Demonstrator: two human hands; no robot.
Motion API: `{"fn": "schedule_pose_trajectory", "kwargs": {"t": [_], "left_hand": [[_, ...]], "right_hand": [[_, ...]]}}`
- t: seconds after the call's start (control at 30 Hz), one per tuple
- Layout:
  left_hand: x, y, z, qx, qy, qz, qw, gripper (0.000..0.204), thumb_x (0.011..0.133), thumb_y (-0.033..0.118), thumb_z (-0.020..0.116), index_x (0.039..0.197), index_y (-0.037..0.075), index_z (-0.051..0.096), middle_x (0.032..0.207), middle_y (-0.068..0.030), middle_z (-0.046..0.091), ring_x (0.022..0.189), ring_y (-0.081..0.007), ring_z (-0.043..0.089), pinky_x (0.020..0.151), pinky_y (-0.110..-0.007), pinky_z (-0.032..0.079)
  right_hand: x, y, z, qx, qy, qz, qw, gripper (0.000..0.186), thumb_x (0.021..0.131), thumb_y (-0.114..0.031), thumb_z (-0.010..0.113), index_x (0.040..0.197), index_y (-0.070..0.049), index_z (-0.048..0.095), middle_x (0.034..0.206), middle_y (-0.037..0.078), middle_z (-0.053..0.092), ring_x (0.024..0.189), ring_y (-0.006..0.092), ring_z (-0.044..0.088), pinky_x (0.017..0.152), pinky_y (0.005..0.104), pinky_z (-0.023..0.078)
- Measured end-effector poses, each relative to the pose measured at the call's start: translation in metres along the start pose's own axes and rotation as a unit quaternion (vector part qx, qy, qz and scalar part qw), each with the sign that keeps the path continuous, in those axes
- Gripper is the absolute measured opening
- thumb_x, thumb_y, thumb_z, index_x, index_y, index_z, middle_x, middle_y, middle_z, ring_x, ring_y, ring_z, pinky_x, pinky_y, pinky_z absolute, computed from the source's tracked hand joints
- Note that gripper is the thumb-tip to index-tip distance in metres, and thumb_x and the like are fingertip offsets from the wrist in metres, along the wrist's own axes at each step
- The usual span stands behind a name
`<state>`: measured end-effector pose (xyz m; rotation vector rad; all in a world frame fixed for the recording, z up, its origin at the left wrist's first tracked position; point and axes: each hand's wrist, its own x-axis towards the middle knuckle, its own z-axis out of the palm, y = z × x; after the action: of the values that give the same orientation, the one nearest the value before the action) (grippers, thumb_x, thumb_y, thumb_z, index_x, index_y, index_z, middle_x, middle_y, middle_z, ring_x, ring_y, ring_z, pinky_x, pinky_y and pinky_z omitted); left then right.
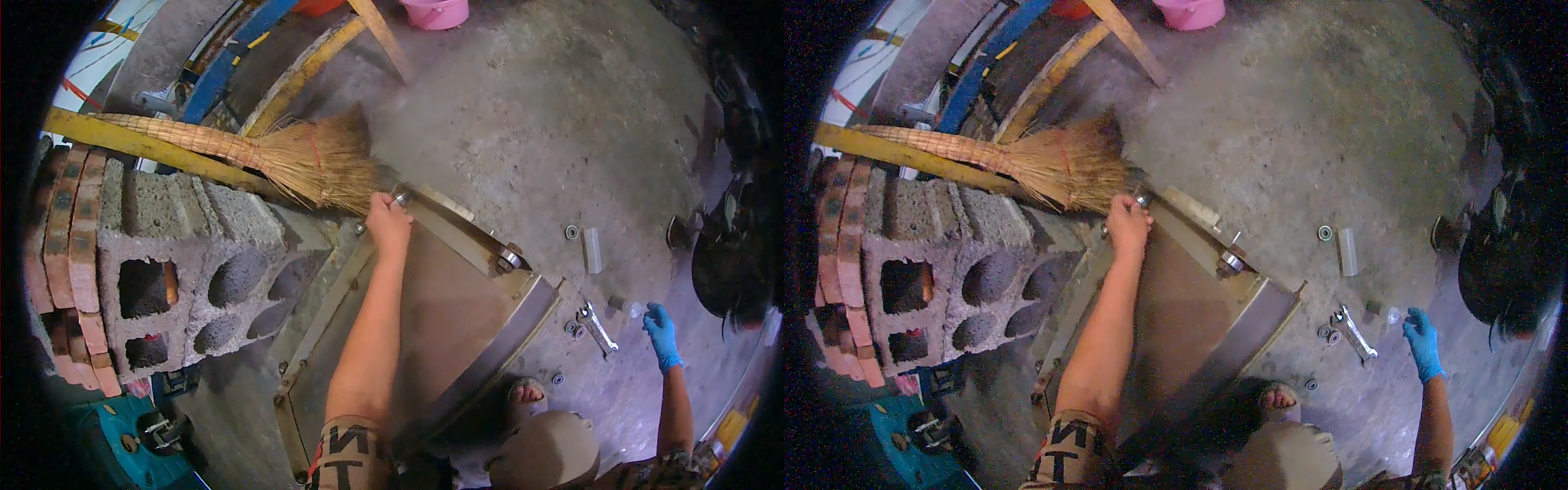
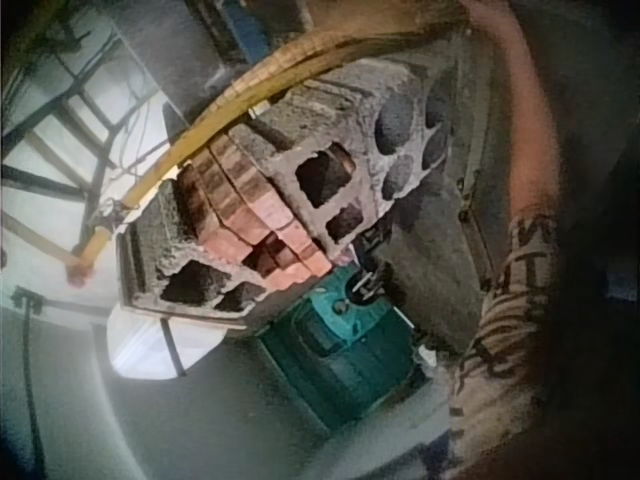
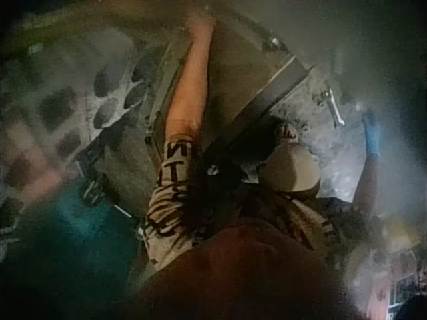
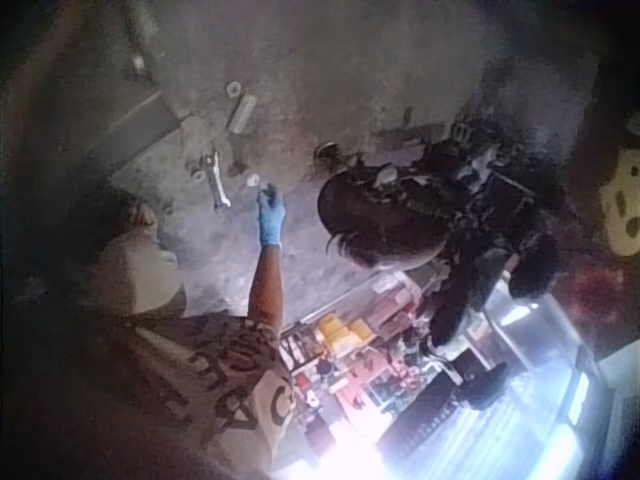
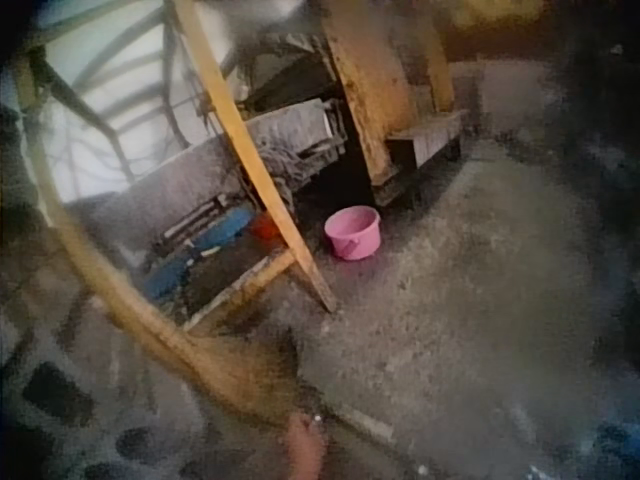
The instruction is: Using a wrench to tighten or loosen bolts on the corners of a metal tray.
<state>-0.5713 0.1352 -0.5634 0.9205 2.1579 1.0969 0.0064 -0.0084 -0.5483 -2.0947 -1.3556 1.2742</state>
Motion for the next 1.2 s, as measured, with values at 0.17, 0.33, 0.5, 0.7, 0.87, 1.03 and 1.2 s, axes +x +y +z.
{"fn": "schedule_pose_trajectory", "kwargs": {"t": [0.17,0.33,0.5,0.7,0.87,1.03,1.2], "left_hand": [[-0.01,0.016,-0.008,-0.128,-0.01,-0.082,0.988,0.015,0.085,-0.001,0.049,0.098,0.0,0.044,0.074,-0.0093,0.056,0.054,-0.0136,0.055,0.045,-0.026,0.044],[-0.014,0.02,-0.01,0.0,-0.055,0.064,0.996,0.031,0.081,0.005,0.057,0.11,0.001,0.046,0.077,-0.0103,0.058,0.051,-0.0143,0.056,0.05,-0.025,0.046],[-0.009,0.012,-0.011,0.023,-0.038,0.064,0.997,0.028,0.078,0.005,0.062,0.101,-0.001,0.046,0.08,-0.013,0.059,0.053,-0.016,0.059,0.051,-0.029,0.047],[-0.01,0.006,-0.005,-0.069,-0.027,-0.008,0.997,0.024,0.081,0.002,0.058,0.1,0.001,0.045,0.078,-0.0104,0.057,0.052,-0.0134,0.057,0.045,-0.027,0.044],[-0.012,0.01,0.003,-0.096,-0.009,-0.003,0.995,0.024,0.081,0.002,0.058,0.101,0.0,0.045,0.077,-0.0106,0.058,0.052,-0.0139,0.059,0.043,-0.026,0.045],[-0.016,0.02,0.012,-0.082,-0.009,0.014,0.997,0.026,0.081,0.003,0.058,0.103,-0.001,0.045,0.076,-0.0118,0.059,0.051,-0.0155,0.06,0.043,-0.027,0.046],[-0.014,0.012,-0.013,-0.039,-0.001,-0.01,0.999,0.025,0.081,0.001,0.058,0.102,0.0,0.045,0.075,-0.0101,0.057,0.052,-0.0129,0.058,0.043,-0.026,0.046]], "right_hand": [[0.002,0.005,0.003,0.022,-0.005,0.015,1.0,0.036,0.081,-0.009,0.055,0.116,-0.002,0.051,0.093,0.006,0.058,0.071,0.0121,0.053,0.065,0.0255,0.045],[0.009,0.027,-0.003,0.034,0.004,-0.017,0.999,0.035,0.083,-0.012,0.055,0.116,-0.003,0.051,0.094,0.005,0.057,0.07,0.0113,0.052,0.061,0.023,0.042],[0.005,0.009,0.0,0.026,-0.002,0.005,1.0,0.032,0.085,-0.013,0.054,0.116,-0.002,0.052,0.097,0.005,0.058,0.071,0.0109,0.053,0.06,0.0227,0.042],[0.007,0.004,-0.001,0.06,0.018,-0.018,0.998,0.032,0.084,-0.014,0.055,0.114,-0.003,0.052,0.093,0.004,0.057,0.071,0.0103,0.052,0.061,0.0231,0.041],[0.005,-0.009,-0.003,0.043,0.017,0.004,0.999,0.032,0.084,-0.013,0.055,0.113,-0.003,0.053,0.092,0.005,0.058,0.072,0.0119,0.053,0.062,0.0242,0.042],[0.019,-0.088,-0.005,-0.152,0.124,-0.227,0.954,0.029,0.084,-0.008,0.054,0.111,0.001,0.053,0.097,0.008,0.058,0.087,0.018,0.056,0.079,0.0289,0.045],[0.049,-0.281,0.115,0.049,-0.075,-0.356,0.93,0.026,0.085,-0.009,0.051,0.11,0.001,0.055,0.104,0.01,0.057,0.099,0.0187,0.055,0.087,0.0294,0.042]]}}
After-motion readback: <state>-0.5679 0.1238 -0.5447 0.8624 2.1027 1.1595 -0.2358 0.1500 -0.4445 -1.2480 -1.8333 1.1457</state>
